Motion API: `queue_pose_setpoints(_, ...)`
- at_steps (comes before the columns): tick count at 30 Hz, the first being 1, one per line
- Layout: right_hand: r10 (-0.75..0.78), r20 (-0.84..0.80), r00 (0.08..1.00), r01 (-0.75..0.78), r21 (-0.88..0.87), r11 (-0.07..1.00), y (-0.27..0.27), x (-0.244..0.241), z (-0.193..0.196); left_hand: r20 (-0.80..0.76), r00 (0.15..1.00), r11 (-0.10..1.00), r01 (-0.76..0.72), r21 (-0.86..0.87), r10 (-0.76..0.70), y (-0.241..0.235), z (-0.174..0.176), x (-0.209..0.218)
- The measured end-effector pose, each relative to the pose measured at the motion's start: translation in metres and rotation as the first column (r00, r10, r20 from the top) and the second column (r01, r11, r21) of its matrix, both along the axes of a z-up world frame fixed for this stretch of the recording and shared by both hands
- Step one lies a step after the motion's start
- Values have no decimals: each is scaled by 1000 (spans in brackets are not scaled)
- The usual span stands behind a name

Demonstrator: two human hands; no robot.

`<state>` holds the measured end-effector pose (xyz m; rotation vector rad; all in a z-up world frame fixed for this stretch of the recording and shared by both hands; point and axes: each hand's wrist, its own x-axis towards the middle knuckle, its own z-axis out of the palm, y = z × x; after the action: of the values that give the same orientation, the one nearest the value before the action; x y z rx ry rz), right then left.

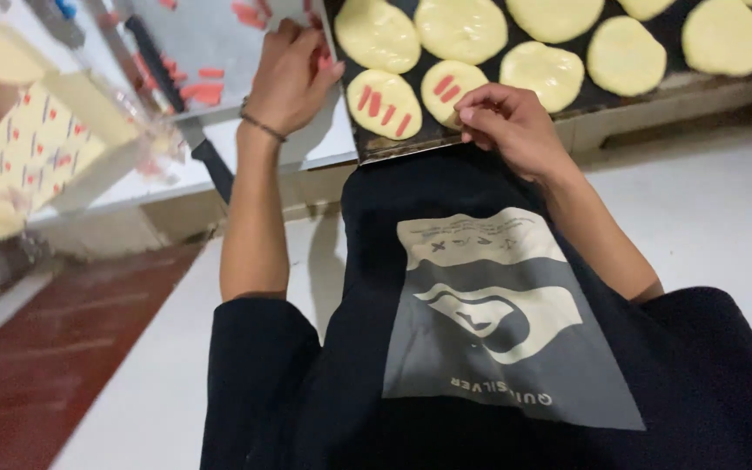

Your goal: The person places small pieces of sausage onto individual dough rounds arranged on a baking tray. They pick up sausage pieces from a nearby tray and arrange them in parallel lines on each dough piece, continuing until the tray is filled.

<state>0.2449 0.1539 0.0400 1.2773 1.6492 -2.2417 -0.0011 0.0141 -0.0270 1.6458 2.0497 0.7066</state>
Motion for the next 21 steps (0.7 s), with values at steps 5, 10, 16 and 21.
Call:
queue_pose_setpoints(5, -188, -5, 982, 188, -40, 981, -1, 12, -5, 200, 979, 997, 46, -67, -32, -2, 31, -8)
queue_pose_setpoints(10, -259, 59, 964, 261, -31, 965, -15, 17, -4, 70, 997, 982, -19, -190, 33, 5, 17, -6)
queue_pose_setpoints(16, -244, 55, 968, 245, -8, 969, -30, 15, -1, 139, 989, 994, 66, -84, -54, 7, 20, -13)
queue_pose_setpoints(21, -402, -107, 909, 404, -7, 915, -44, 14, -10, -19, 999, 967, -39, -250, 36, 2, -4, -11)
